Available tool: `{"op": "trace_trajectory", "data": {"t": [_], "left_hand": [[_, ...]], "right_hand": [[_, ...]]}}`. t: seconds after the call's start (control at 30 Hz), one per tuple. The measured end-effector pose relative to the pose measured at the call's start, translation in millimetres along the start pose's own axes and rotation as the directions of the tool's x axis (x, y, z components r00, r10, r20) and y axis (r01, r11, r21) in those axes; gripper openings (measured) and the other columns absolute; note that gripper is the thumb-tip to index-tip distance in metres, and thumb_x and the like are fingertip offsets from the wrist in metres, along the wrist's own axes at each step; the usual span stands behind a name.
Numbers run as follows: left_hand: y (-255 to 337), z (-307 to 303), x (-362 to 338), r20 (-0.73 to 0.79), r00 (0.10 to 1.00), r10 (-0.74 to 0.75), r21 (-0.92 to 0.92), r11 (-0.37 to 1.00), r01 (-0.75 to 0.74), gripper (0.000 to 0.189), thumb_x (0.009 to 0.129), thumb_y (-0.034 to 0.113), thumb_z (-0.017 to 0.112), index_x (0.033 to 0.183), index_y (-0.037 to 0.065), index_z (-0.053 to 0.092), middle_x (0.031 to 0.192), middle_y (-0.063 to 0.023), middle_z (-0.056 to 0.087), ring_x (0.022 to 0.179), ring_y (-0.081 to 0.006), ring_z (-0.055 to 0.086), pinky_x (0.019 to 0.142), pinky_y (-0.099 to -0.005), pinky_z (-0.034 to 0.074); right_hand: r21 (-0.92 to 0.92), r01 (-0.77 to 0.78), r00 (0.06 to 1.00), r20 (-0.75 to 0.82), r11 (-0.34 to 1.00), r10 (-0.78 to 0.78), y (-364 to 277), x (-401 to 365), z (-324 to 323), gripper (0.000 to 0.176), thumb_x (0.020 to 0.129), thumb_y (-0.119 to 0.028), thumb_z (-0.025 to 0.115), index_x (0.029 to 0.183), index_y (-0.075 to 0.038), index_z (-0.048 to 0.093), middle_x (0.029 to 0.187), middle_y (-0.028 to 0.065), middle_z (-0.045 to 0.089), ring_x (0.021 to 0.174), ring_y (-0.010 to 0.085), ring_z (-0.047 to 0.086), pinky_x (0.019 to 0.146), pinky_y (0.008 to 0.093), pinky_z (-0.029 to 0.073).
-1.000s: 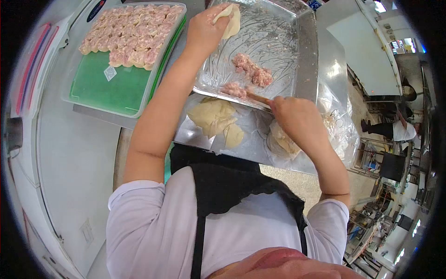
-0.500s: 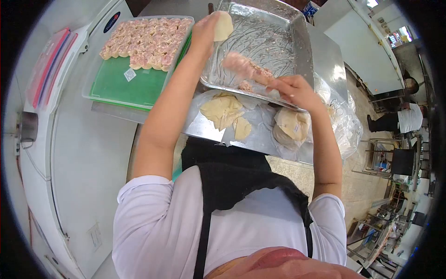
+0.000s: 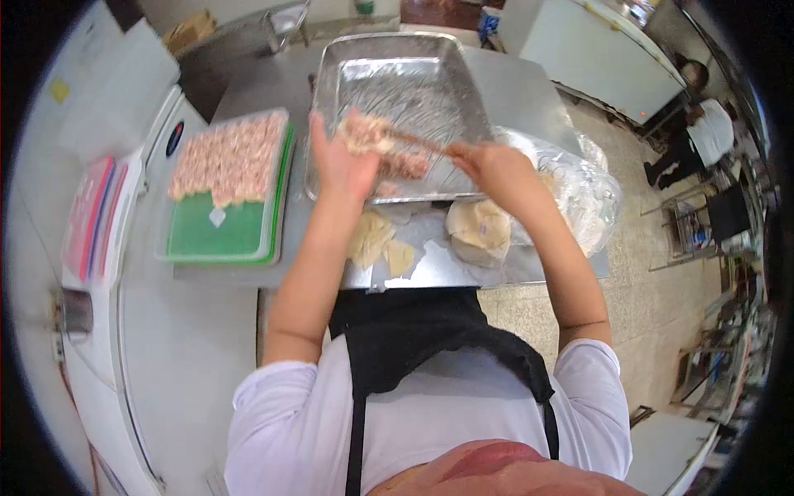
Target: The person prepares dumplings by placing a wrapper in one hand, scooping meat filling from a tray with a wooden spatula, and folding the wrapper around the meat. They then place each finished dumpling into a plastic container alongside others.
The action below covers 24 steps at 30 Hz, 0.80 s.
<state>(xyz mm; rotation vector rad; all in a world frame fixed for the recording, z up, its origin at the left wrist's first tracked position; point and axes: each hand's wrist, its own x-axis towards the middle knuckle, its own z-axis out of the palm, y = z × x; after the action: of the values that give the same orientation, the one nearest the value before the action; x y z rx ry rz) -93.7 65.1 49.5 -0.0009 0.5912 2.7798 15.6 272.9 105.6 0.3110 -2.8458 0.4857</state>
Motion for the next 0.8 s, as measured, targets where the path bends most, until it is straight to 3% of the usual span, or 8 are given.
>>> {"op": "trace_trajectory", "data": {"t": [0.03,0.23,0.3,0.37,0.53,0.63,0.7,0.8], "left_hand": [[-3.0,-6.5,2.9,-0.025,1.000,-0.002,-0.017,1.000,0.001,0.091,0.087,0.066,0.049,0.143,-0.003,0.027,0.135,-0.0241,0.041,0.128,-0.0388,0.040,0.111,-0.0566,0.026],[0.8,22.9,-24.6,-0.027,0.999,-0.027,0.091,0.995,0.030,0.086,0.086,0.065,0.051,0.143,0.004,0.031,0.131,-0.0250,0.043,0.125,-0.0432,0.040,0.106,-0.0652,0.028],[6.3,14.9,-22.4,-0.036,0.998,-0.042,0.080,0.996,0.045,0.079,0.086,0.063,0.054,0.132,0.000,0.042,0.124,-0.0235,0.046,0.119,-0.0412,0.044,0.105,-0.0613,0.033],[13.1,15.2,-19.9,-0.090,0.996,0.009,0.082,0.997,-0.001,0.073,0.085,0.062,0.056,0.118,-0.002,0.051,0.109,-0.0175,0.054,0.098,-0.0343,0.055,0.094,-0.0532,0.044],[29.1,0.5,-9.6,-0.048,0.999,-0.006,-0.081,0.997,0.002,0.060,0.087,0.044,0.062,0.121,-0.005,0.051,0.110,-0.0153,0.055,0.103,-0.0329,0.056,0.100,-0.0535,0.043],[42.2,7.6,-34.6,0.218,0.975,0.029,0.212,0.974,-0.076,0.065,0.085,0.025,0.065,0.137,-0.001,0.036,0.107,-0.0133,0.058,0.100,-0.0281,0.059,0.097,-0.0513,0.048],[52.4,21.4,-56.8,0.307,0.951,-0.035,0.685,0.702,-0.195,0.080,0.079,0.003,0.065,0.147,0.005,0.022,0.107,-0.0129,0.059,0.093,-0.0240,0.063,0.093,-0.0481,0.053],[57.9,27.7,-62.5,0.500,0.866,-0.021,0.780,0.446,-0.440,0.081,0.073,-0.007,0.069,0.144,0.009,0.033,0.103,-0.0078,0.062,0.086,-0.0187,0.064,0.083,-0.0338,0.054]], "right_hand": [[-0.199,0.016,0.998,0.059,0.980,-0.004,-6.0,-5.6,-6.0,0.027,0.094,-0.025,0.058,0.118,-0.014,0.064,0.079,0.0151,0.064,0.077,0.0346,0.064,0.065,0.0431,0.050],[-0.076,0.109,0.993,-0.043,0.991,-0.113,-8.8,-8.9,7.2,0.026,0.093,-0.027,0.056,0.114,-0.014,0.063,0.079,0.0132,0.062,0.073,0.0341,0.064,0.062,0.0438,0.051],[-0.288,0.089,0.996,0.041,0.954,-0.081,-25.7,-15.2,-24.5,0.029,0.091,-0.024,0.057,0.117,-0.012,0.061,0.078,0.0125,0.061,0.072,0.0337,0.064,0.061,0.0434,0.051],[-0.220,0.139,0.987,-0.045,0.966,-0.153,-40.3,-15.5,-19.6,0.030,0.091,-0.023,0.058,0.118,-0.011,0.060,0.076,0.0123,0.060,0.072,0.0327,0.064,0.061,0.0430,0.051],[-0.045,0.134,0.991,-0.018,0.990,-0.135,-25.0,-0.5,-6.5,0.030,0.092,-0.021,0.057,0.118,-0.005,0.060,0.079,0.0146,0.062,0.075,0.0333,0.064,0.065,0.0427,0.052],[0.229,0.205,0.972,-0.157,0.951,-0.172,-14.8,-2.2,-20.2,0.030,0.095,-0.021,0.055,0.117,-0.002,0.061,0.090,0.0185,0.066,0.082,0.0361,0.065,0.072,0.0424,0.051],[0.386,0.128,0.991,-0.009,0.914,-0.135,-22.5,-12.0,-37.3,0.032,0.096,-0.023,0.054,0.116,0.000,0.063,0.097,0.0217,0.067,0.088,0.0387,0.064,0.077,0.0422,0.050],[0.417,0.131,0.982,0.073,0.900,-0.176,-32.2,-21.6,-49.3,0.033,0.096,-0.025,0.055,0.116,0.000,0.063,0.097,0.0216,0.067,0.089,0.0381,0.064,0.077,0.0415,0.051]]}}
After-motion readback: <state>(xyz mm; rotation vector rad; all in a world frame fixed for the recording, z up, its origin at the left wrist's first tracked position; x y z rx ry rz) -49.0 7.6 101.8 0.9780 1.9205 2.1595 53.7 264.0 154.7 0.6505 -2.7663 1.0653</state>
